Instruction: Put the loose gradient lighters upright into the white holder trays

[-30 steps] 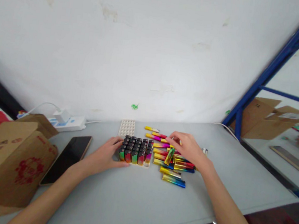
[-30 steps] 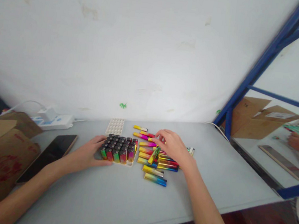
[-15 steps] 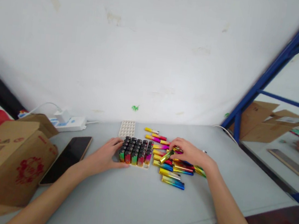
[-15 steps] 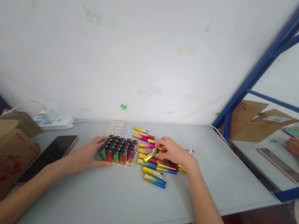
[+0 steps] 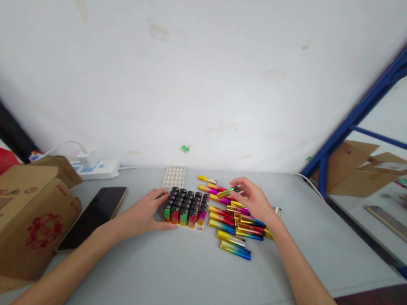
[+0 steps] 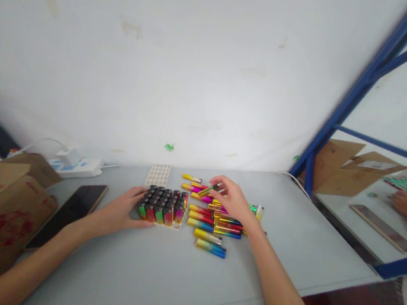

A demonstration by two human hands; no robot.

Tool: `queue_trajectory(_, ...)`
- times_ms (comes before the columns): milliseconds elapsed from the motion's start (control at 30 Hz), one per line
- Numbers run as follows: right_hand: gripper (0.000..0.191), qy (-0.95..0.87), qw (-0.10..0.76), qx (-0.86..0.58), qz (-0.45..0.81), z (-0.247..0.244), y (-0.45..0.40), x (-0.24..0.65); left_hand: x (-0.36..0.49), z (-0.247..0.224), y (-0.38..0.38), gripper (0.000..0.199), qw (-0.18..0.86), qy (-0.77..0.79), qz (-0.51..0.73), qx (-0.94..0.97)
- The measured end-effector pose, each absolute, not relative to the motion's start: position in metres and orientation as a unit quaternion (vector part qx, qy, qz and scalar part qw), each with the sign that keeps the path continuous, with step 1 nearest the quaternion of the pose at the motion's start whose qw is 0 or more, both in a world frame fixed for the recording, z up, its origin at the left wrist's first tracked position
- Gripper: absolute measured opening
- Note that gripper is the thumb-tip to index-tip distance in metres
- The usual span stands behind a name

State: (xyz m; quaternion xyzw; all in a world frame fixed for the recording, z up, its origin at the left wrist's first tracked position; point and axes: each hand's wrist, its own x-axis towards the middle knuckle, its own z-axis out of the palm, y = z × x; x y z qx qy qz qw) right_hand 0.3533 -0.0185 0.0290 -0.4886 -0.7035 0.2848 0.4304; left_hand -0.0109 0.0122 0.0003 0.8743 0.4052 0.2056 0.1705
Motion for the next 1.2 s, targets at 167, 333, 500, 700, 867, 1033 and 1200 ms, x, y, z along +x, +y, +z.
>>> queue_trajectory(167, 0.042, -0.543, 0.554, -0.47, 0.421, 0.027, -0.016, 0.333, -0.011, -0.002, 0.012, 0.072, 0.168, 0.395, 0.207, 0.879)
queue_trajectory(333, 0.037, -0.495, 0.548, -0.375, 0.56, 0.027, -0.026, 0.314, -0.012, -0.004, 0.013, 0.072, 0.181, 0.377, 0.22, 0.881)
queue_trajectory(500, 0.038, -0.571, 0.462, -0.413, 0.539, 0.023, -0.032, 0.301, -0.002, -0.006, 0.006, 0.069, 0.16, 0.39, 0.237, 0.876)
queue_trajectory(700, 0.049, -0.665, 0.46, -0.533, 0.25, 0.019, -0.034, 0.286, 0.014, -0.01, -0.003, 0.068, 0.129, 0.433, 0.258, 0.854)
queue_trajectory(867, 0.05, -0.656, 0.445, -0.576, 0.2, 0.015, -0.035, 0.284, 0.014, -0.012, -0.001, 0.069, 0.128, 0.435, 0.26, 0.853)
queue_trajectory(1033, 0.041, -0.672, 0.435, -0.569, 0.189, 0.016, -0.035, 0.285, 0.012, -0.011, 0.0, 0.072, 0.13, 0.433, 0.245, 0.858)
queue_trajectory(1200, 0.038, -0.693, 0.446, -0.53, 0.199, 0.022, -0.04, 0.284, 0.012, -0.009, 0.0, 0.073, 0.122, 0.422, 0.243, 0.865)
